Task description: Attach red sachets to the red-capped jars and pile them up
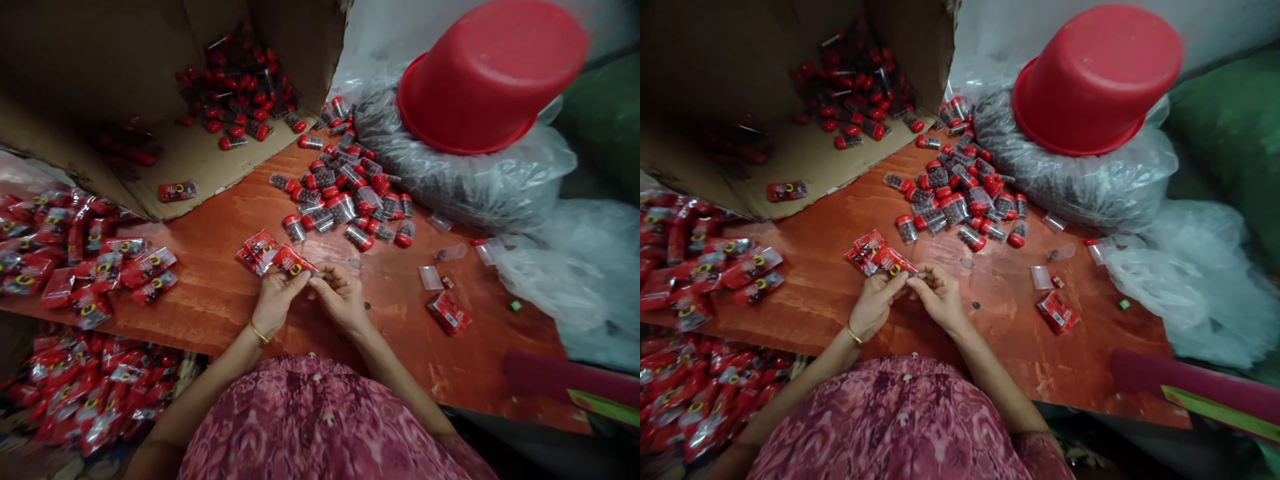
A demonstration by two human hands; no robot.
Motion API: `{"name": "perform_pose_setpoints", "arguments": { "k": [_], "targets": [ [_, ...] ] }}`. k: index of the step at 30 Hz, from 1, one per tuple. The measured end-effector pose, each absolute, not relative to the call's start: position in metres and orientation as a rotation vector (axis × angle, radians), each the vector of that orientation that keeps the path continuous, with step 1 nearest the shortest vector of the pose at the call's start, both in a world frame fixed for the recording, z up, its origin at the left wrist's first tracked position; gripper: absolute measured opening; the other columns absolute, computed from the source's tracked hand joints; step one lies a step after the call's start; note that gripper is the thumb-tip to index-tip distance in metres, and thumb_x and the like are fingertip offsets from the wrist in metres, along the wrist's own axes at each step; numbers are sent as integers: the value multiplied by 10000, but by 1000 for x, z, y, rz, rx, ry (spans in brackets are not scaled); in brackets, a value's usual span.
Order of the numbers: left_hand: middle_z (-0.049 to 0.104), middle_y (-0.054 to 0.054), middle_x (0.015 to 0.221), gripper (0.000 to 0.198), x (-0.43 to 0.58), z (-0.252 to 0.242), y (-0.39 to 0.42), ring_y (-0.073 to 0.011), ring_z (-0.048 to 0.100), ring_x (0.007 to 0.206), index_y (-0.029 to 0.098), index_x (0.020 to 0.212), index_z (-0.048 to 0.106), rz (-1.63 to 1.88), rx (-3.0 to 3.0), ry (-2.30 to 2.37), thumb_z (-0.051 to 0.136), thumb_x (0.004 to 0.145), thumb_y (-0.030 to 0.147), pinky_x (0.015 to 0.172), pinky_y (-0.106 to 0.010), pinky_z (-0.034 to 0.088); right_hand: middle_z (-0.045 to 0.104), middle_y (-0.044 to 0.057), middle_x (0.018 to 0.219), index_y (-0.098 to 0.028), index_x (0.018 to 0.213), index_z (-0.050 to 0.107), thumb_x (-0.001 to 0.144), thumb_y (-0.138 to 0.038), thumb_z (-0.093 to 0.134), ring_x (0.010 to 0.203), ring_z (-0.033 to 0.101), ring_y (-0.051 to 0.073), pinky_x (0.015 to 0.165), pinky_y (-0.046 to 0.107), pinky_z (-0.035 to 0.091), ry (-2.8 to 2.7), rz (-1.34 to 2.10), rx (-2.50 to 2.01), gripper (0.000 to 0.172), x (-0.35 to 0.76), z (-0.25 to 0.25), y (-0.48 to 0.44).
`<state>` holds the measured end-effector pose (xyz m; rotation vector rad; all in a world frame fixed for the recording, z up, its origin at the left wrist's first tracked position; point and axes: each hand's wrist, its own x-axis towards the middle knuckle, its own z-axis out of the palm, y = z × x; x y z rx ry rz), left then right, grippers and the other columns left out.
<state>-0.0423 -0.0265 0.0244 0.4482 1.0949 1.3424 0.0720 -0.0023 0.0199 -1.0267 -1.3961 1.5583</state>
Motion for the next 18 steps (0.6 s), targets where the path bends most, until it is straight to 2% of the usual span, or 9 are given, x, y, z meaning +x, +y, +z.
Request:
{"name": "perform_pose_setpoints", "arguments": {
  "k": [2, 5, 7, 10, 13, 16, 18],
  "targets": [
    [692, -44, 692, 324, -46, 26, -27, -132, 621, 641, 120, 717, 681, 1334, 385, 1121, 776, 559, 388, 657, -254, 500, 611, -4, 671, -198, 860, 553, 774, -454, 581, 534, 563, 113, 512, 245, 479, -1533, 1474, -1021, 273, 67, 22, 3],
    [704, -45, 713, 352, -75, 27, -28, -142, 648, 674, 133, 731, 675, 1410, 249, 1196, 795, 527, 393, 702, -260, 511, 655, 75, 840, -176, 903, 586, 821, -433, 512, 752, 602, 183, 701, 332, 494, -1865, 1042, -1132, 280, 75, 25, 24],
    [714, -22, 770, 307, -108, 26, -31, -143, 662, 774, 176, 742, 661, 1581, 150, 1230, 756, 586, 423, 770, -261, 507, 644, 144, 994, -141, 995, 592, 846, -398, 460, 927, 568, 257, 850, 436, 431, -2001, 595, -1318, 324, 92, 21, 46],
    [716, 21, 897, 308, -153, 23, -40, -116, 624, 974, 249, 738, 627, 1906, 71, 1337, 565, 734, 551, 835, -225, 481, 595, 218, 1117, -87, 1084, 564, 833, -312, 455, 1045, 503, 332, 907, 533, 354, -2031, 223, -1601, 354, 120, 1, 76],
    [702, -23, 994, 434, -165, 22, -47, -141, 607, 1024, 240, 774, 630, 1974, 87, 1456, 455, 750, 636, 839, -246, 482, 583, 194, 1165, -100, 1092, 565, 827, -181, 409, 1087, 485, 307, 930, 506, 353, -2190, 212, -1510, 318, 132, -22, 83],
    [707, -75, 956, 394, -145, 23, -39, -195, 648, 908, 205, 843, 658, 1757, 390, 1667, 587, 694, 564, 831, -340, 489, 598, 127, 1174, -155, 1079, 582, 823, -83, 335, 1161, 454, 271, 967, 509, 328, -2369, 296, -1250, 363, 126, -32, 71],
    [699, -95, 998, 354, -130, 23, -27, -244, 623, 976, 200, 854, 688, 1523, 839, 1871, 685, 634, 478, 922, -415, 428, 574, 106, 1224, -182, 1061, 600, 807, -48, 322, 1239, 393, 274, 986, 549, 290, -2430, 292, -1144, 400, 119, -33, 62]
  ]
}}
